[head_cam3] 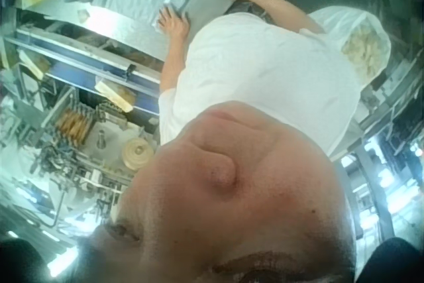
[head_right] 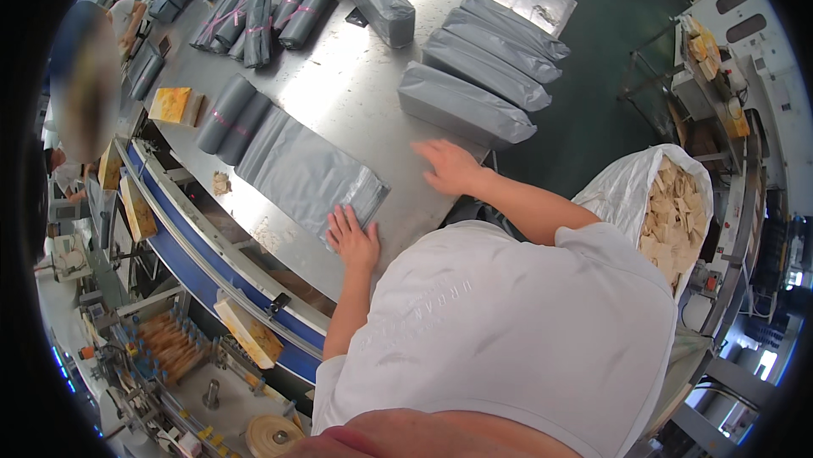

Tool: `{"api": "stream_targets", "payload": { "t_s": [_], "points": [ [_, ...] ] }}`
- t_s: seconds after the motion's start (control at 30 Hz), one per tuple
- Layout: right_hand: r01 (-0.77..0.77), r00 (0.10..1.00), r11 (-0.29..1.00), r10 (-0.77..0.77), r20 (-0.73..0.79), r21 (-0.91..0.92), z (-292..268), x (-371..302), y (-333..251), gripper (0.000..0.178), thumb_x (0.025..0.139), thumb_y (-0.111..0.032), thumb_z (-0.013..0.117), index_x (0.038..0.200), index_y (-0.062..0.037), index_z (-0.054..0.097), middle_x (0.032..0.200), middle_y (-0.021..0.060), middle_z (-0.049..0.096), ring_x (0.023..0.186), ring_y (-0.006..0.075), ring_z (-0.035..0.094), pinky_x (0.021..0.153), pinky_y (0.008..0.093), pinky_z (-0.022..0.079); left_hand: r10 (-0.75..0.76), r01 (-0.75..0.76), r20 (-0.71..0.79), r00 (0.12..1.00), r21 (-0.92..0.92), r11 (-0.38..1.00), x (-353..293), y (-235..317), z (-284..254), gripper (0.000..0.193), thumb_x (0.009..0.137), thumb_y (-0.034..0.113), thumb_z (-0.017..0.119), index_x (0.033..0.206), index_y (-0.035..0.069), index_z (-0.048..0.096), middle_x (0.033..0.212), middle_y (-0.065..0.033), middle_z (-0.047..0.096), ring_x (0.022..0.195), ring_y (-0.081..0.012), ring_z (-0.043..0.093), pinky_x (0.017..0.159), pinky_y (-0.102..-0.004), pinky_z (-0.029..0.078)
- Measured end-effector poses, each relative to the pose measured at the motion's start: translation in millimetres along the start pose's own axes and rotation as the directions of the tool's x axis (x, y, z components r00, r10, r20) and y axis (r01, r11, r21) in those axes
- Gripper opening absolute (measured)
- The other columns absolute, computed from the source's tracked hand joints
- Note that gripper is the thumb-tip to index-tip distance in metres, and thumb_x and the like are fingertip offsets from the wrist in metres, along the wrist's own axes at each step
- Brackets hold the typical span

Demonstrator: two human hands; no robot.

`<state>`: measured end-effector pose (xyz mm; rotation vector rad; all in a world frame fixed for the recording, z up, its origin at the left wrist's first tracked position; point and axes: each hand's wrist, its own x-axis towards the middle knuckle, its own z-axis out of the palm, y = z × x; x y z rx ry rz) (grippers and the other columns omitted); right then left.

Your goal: The person places small yellow boxes into grey poly mailers on a metal table. They fold the top flaps of the mailers to seal them and then move the finished packages to a stack on the right side of the table.

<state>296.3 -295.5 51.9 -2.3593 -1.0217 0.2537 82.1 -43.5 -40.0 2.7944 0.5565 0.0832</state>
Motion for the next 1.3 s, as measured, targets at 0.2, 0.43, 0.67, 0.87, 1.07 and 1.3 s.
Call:
{"api": "stream_targets", "payload": {
  "t_s": [0.2, 0.43, 0.67, 0.87, 1.07, 1.3],
  "points": [
    [-0.598, 0.792, 0.781, 0.61, 0.017, -0.183, -8, 82, 17, 0.078, 0.092, -0.021, 0.067, 0.16, -0.0056, 0.032, 0.153, 0.0234, 0.049, 0.141, 0.0425, 0.048, 0.116, 0.0521, 0.042, -0.013, 0.013, 0.023, 1.0, -0.002, 1.0, 8, -5, -1, 0.082, 0.094, 0.046, 0.068, 0.16, 0.005, 0.042, 0.17, -0.0165, 0.033, 0.159, -0.0385, 0.024, 0.125, -0.0594, 0.019],
    [-0.055, 0.998, 0.975, 0.044, -0.054, -0.216, 42, 300, 67, 0.075, 0.096, -0.027, 0.062, 0.162, -0.0064, 0.032, 0.158, 0.0258, 0.044, 0.147, 0.0457, 0.041, 0.122, 0.0529, 0.036, -0.012, 0.012, -0.012, 1.0, -0.031, 0.999, 14, -11, 4, 0.077, 0.091, 0.048, 0.071, 0.153, 0.008, 0.053, 0.167, -0.0144, 0.041, 0.155, -0.0374, 0.033, 0.124, -0.0579, 0.023],
    [0.19, 0.982, 0.396, -0.083, 0.172, -0.898, 32, 490, 157, 0.045, 0.104, -0.02, 0.047, 0.148, -0.0098, 0.052, 0.153, 0.0089, 0.057, 0.152, 0.0339, 0.04, 0.12, 0.0517, 0.034, -0.042, 0.043, 0.01, 0.999, -0.07, 0.997, 7, -18, 9, 0.075, 0.089, 0.05, 0.072, 0.151, 0.01, 0.056, 0.165, -0.0125, 0.043, 0.155, -0.0366, 0.033, 0.124, -0.0555, 0.024],
    [0.374, 0.906, 0.481, -0.008, 0.423, -0.793, -1, 511, 120, 0.063, 0.083, -0.033, 0.076, 0.139, -0.0097, 0.057, 0.136, 0.0145, 0.061, 0.133, 0.032, 0.055, 0.111, 0.0525, 0.044, -0.061, 0.058, -0.017, 0.998, -0.118, 0.991, 6, -17, 8, 0.072, 0.088, 0.047, 0.074, 0.149, 0.011, 0.059, 0.163, -0.0114, 0.046, 0.153, -0.036, 0.036, 0.123, -0.0561, 0.026],
    [0.122, 0.977, 0.912, -0.042, 0.208, -0.392, 30, 498, 63, 0.083, 0.089, -0.053, 0.077, 0.15, -0.0058, 0.048, 0.142, 0.0204, 0.06, 0.131, 0.0383, 0.059, 0.109, 0.0481, 0.05, -0.055, 0.052, -0.025, 0.998, -0.11, 0.993, 10, -15, 8, 0.073, 0.087, 0.045, 0.075, 0.148, 0.01, 0.058, 0.162, -0.012, 0.047, 0.152, -0.0364, 0.037, 0.123, -0.0568, 0.026],
    [-0.294, 0.91, 0.851, 0.388, 0.145, -0.434, 63, 433, 43, 0.101, 0.083, -0.054, 0.082, 0.157, -0.0017, 0.037, 0.156, 0.0197, 0.046, 0.147, 0.0405, 0.041, 0.116, 0.0528, 0.044, -0.067, 0.067, 0.0, 0.998, -0.087, 0.994, 8, -13, 9, 0.071, 0.089, 0.049, 0.073, 0.149, 0.014, 0.06, 0.164, -0.0095, 0.045, 0.155, -0.0334, 0.034, 0.125, -0.0557, 0.024]
  ]
}}
